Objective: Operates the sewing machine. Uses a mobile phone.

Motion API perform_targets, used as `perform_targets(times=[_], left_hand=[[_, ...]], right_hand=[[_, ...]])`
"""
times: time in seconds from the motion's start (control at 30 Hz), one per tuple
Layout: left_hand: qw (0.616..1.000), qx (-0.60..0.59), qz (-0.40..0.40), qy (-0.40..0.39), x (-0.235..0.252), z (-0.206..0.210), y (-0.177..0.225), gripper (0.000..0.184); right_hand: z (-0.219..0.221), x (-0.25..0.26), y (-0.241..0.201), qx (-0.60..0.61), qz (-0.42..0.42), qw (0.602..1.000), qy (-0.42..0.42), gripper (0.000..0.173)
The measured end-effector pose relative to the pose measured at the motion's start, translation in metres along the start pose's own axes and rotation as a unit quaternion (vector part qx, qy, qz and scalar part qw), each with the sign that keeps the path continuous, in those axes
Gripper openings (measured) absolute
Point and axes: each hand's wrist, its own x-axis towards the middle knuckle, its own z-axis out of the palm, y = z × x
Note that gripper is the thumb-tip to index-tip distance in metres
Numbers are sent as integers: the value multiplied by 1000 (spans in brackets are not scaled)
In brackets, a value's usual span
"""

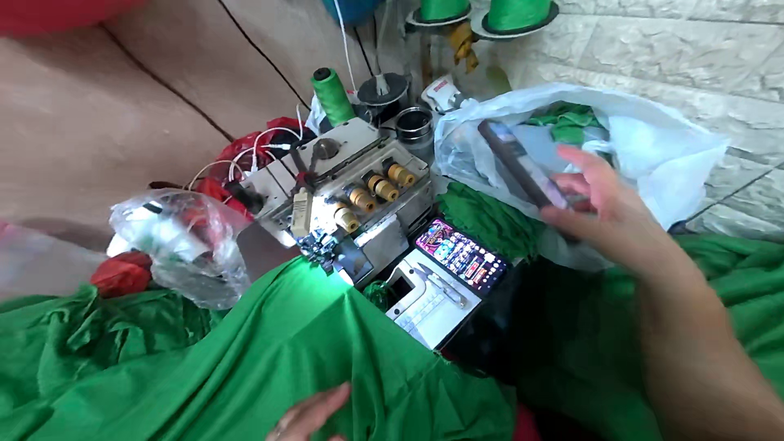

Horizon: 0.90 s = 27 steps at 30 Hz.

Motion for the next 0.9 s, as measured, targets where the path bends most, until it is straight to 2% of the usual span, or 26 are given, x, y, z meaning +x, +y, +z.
perform_targets(times=[0.07, 0.13, 0.2, 0.27, 0.33, 0.4, 0.5, 0.57, 0.63, 0.9], left_hand=[[994, -104, -8, 24, 11, 26, -3, 36], [976, -210, -10, 59, 25, 57, -6, 54], [938, -326, -19, 116, 33, 83, -9, 77], [881, -432, -28, 192, 33, 101, -8, 89], [832, -487, -34, 262, 27, 110, -6, 81], [804, -504, -54, 312, 19, 109, -5, 73], [764, -521, -81, 371, 7, 97, -14, 60], [755, -511, -89, 400, 1, 88, -25, 51], [746, -504, -98, 424, -4, 79, -36, 50], [753, -447, -144, 461, -15, 52, -69, 52]], right_hand=[[31, -33, -11, 65, -50, 996, -38, 97], [67, -58, -22, 119, -111, 982, -92, 101], [105, -76, -35, 141, -157, 969, -132, 100], [137, -91, -49, 150, -186, 958, -159, 96], [163, -104, -62, 126, -221, 954, -159, 94], [183, -115, -70, 90, -255, 951, -152, 94], [202, -124, -71, 103, -267, 937, -199, 104], [209, -125, -71, 156, -252, 924, -242, 108], [216, -122, -73, 191, -225, 910, -291, 108], [249, -102, -87, 186, -167, 872, -422, 105]])
